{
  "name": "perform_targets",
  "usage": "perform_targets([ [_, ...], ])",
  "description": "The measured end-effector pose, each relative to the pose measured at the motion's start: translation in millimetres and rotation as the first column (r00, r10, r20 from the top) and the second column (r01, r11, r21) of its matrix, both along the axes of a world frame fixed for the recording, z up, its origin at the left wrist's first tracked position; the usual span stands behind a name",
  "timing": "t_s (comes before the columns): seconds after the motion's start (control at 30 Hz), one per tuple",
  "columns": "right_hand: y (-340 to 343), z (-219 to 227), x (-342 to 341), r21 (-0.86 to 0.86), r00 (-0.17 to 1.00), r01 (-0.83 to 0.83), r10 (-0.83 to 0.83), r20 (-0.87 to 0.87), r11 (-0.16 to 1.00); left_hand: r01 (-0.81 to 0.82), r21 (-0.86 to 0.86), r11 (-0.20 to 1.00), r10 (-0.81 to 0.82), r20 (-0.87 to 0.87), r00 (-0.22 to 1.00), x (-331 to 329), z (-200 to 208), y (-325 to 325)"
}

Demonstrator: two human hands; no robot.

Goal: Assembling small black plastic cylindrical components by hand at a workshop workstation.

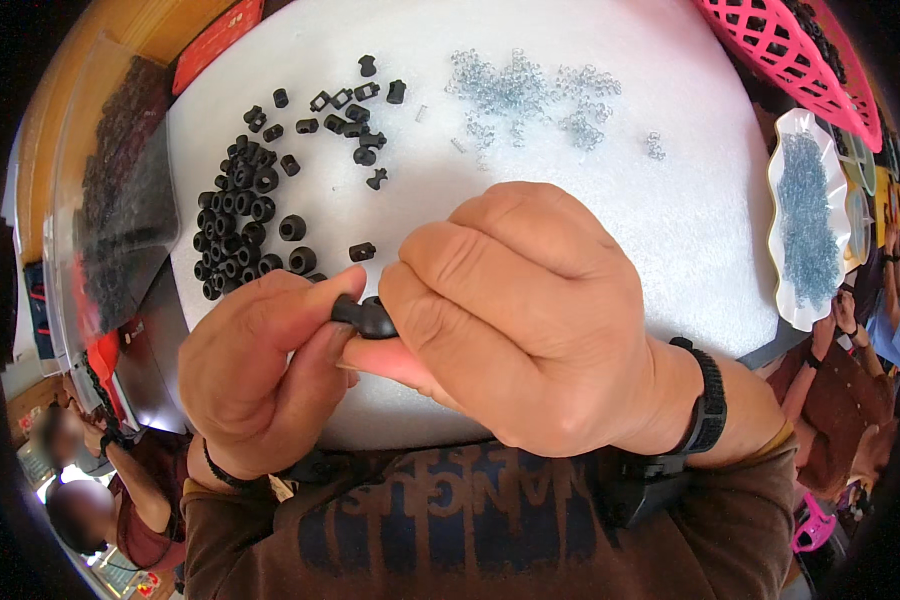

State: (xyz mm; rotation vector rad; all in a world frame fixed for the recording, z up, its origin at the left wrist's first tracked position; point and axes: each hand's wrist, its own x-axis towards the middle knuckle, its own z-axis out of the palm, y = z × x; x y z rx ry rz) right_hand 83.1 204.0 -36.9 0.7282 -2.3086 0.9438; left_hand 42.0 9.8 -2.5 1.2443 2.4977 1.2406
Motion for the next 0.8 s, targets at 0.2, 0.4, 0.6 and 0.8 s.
perform_targets([
  [0.2,0.8,3.2,1.6,-0.076,0.993,-0.051,0.058,0.101,0.996,0.028,0.035,0.999,-0.02,-0.205,0.979,0.5,-4.5,0.1],
  [0.4,0.6,7.9,3.7,-0.243,0.932,-0.057,0.139,0.335,0.968,-0.02,-0.027,0.999,0.013,-0.233,0.972,5.3,-8.3,5.8],
  [0.6,-3.3,8.1,6.6,-0.448,0.803,-0.015,0.278,0.528,0.894,-0.06,-0.069,0.996,0.033,-0.333,0.942,4.6,-17.7,5.5],
  [0.8,0.9,6.2,6.5,-0.642,0.558,0.065,0.505,0.658,0.764,-0.027,-0.016,0.999,0.023,-0.241,0.97,-2.0,-15.3,5.0],
])
